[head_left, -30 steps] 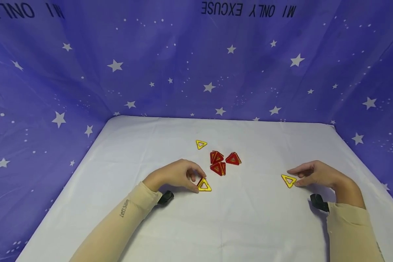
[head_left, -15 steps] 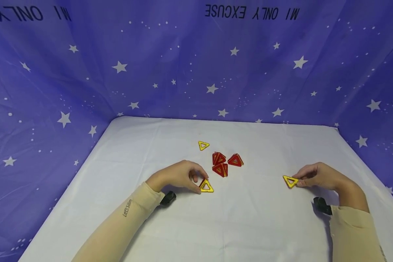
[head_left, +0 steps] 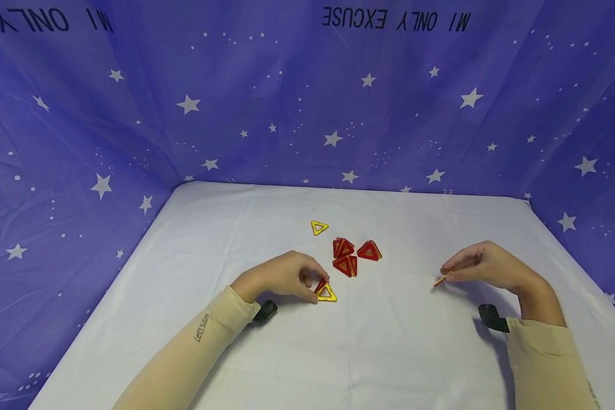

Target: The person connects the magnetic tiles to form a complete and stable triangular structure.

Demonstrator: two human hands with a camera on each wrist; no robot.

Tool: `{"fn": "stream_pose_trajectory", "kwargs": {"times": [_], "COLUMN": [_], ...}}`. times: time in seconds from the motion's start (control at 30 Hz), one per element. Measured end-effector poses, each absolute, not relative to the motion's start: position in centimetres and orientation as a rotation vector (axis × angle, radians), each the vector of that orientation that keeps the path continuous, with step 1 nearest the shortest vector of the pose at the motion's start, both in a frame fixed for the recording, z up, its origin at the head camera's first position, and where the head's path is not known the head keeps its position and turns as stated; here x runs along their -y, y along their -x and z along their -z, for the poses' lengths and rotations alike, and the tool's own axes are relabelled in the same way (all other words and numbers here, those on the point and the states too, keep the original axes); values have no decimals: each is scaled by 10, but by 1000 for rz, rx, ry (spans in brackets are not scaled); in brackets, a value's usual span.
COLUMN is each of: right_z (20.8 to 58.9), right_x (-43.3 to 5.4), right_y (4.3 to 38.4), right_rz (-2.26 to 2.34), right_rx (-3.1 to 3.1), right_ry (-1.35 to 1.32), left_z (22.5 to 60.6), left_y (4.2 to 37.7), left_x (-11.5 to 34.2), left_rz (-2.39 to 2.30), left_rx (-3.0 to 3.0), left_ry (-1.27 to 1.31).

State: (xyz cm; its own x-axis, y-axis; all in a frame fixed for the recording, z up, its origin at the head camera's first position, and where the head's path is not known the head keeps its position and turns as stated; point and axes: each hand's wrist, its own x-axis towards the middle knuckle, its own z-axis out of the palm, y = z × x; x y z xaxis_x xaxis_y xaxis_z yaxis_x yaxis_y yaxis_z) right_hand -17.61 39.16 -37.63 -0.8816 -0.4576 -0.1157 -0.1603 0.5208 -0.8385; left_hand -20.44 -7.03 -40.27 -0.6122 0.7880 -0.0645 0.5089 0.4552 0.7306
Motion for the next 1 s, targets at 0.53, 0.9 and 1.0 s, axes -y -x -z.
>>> {"fn": "stream_pose_trajectory", "kwargs": {"times": [0.53,0.9,1.0], "right_z": [378,389,393], "right_x": [-294,-232,-224], "right_y": [185,177,176], "right_rz": [1367,1382,1381], "right_rx": [-2238,-2196,-2227], "right_ry": [647,800,810], "left_z": [401,399,399], "left_y": [199,193,191], "left_x": [61,52,51], "left_rz": [-894,-878,-878], "left_rx": [-2363,-2355,-2348], "left_ry": [-1071,-1116,-1111]}}
